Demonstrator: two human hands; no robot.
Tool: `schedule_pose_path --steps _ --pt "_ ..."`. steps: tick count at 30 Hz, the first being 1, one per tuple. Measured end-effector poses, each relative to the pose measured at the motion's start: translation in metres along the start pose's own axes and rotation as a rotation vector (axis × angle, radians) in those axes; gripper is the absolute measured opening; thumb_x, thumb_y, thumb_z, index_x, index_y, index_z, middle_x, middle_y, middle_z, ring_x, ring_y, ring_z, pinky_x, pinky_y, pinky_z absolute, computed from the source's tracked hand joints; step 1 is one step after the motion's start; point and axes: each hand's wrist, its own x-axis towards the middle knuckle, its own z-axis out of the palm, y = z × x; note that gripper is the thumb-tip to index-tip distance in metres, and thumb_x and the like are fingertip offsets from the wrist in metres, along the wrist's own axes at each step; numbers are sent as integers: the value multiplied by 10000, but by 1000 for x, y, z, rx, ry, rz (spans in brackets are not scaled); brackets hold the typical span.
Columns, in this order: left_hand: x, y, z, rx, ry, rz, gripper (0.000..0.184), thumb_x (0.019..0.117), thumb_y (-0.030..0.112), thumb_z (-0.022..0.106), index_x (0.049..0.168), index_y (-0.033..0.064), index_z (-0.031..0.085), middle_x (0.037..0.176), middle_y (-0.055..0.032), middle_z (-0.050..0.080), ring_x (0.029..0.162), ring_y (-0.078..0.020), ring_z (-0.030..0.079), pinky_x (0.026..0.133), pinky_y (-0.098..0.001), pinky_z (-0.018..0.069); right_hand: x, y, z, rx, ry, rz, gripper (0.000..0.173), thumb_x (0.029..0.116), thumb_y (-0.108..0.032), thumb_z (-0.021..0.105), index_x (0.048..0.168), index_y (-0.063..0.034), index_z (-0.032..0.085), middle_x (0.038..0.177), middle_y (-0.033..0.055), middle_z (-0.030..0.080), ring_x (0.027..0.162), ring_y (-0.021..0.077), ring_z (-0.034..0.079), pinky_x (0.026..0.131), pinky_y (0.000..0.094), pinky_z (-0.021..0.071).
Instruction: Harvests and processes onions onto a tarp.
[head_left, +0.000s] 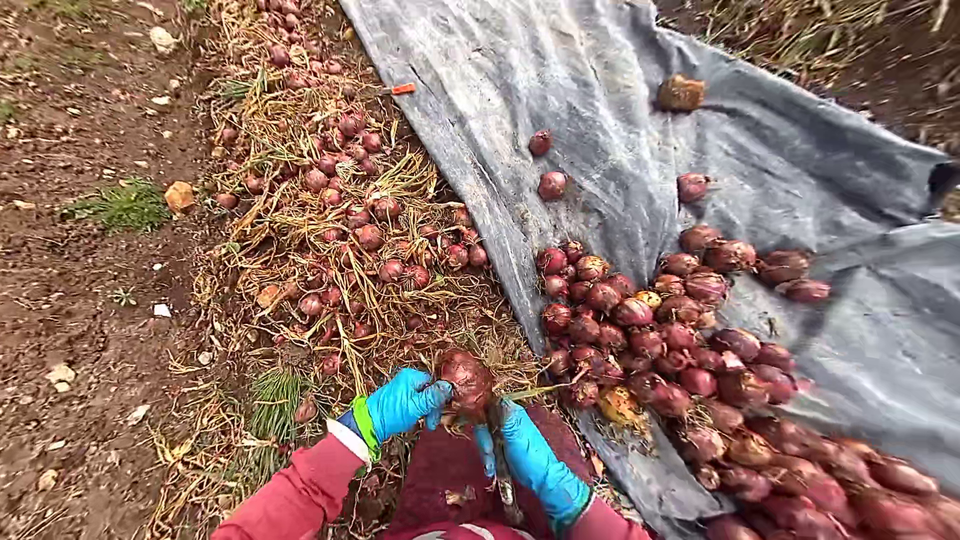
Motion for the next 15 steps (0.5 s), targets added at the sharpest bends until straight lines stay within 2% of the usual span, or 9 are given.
schedule_pose_path --steps 1,3,4,6,8,10,12,14,15 --pt "-4 14 1 9 -114 -7 681 945 755 466 703 143 641 611 73 638 542 -25 580 555 -277 503 -5 -12 7 -86 64 -46 949 765 -969 321 1010 -97 604 634 21 611 476 161 594 460 349 558" --pt "-5 39 -11 188 -264 -65 682 941 751 481 704 127 619 611 58 619 566 -53 594 583 -316 513 -10 -33 12 -323 156 -18 949 866 -906 127 926 -118 650 623 -1 624 512 147 603 516 359 557" --pt "-3 51 -22 358 -265 -109 684 929 749 519 722 106 631 630 28 621 597 -93 612 615 -359 527 -10 -40 8 -372 129 22 911 916 -860 132 854 -117 656 601 9 603 495 156 586 502 363 541" --pt "5 76 -39 753 -175 -235 714 842 790 635 775 82 691 740 -60 661 740 -218 655 720 -496 541 -10 -43 -5 -343 33 38 853 967 -801 207 869 -106 693 553 22 553 426 157 527 425 348 492" --pt "22 87 -51 963 -49 -315 706 833 810 626 834 111 726 863 -71 708 880 -256 692 815 -545 550 -4 -35 -18 -246 35 -3 870 940 -835 224 930 -100 690 545 37 547 403 166 521 396 351 495" --pt "33 80 -46 855 68 -248 608 861 737 671 820 133 735 814 -45 703 820 -222 685 779 -507 559 7 -20 -34 -261 81 48 914 942 -831 194 1002 -76 706 556 54 558 413 186 533 409 379 512" --pt "54 94 -26 868 -136 -203 550 977 648 563 917 128 729 887 -73 709 879 -258 691 804 -545 554 27 -16 -48 -440 -27 126 965 887 -892 175 995 -110 731 586 40 593 451 182 560 454 387 522" --pt "81 98 2 921 -409 -208 484 1047 512 499 1034 73 703 1002 -168 718 979 -381 697 819 -661 533 38 -26 -54 -492 -58 94 958 805 -968 196 816 -142 682 578 26 606 455 176 581 453 382 530" --pt "97 89 4 895 -414 -221 468 1054 492 500 1062 72 706 1016 -178 721 995 -396 697 825 -678 530 45 -35 -59 -448 26 52 955 799 -971 180 765 -141 649 563 29 596 442 177 572 439 380 522"
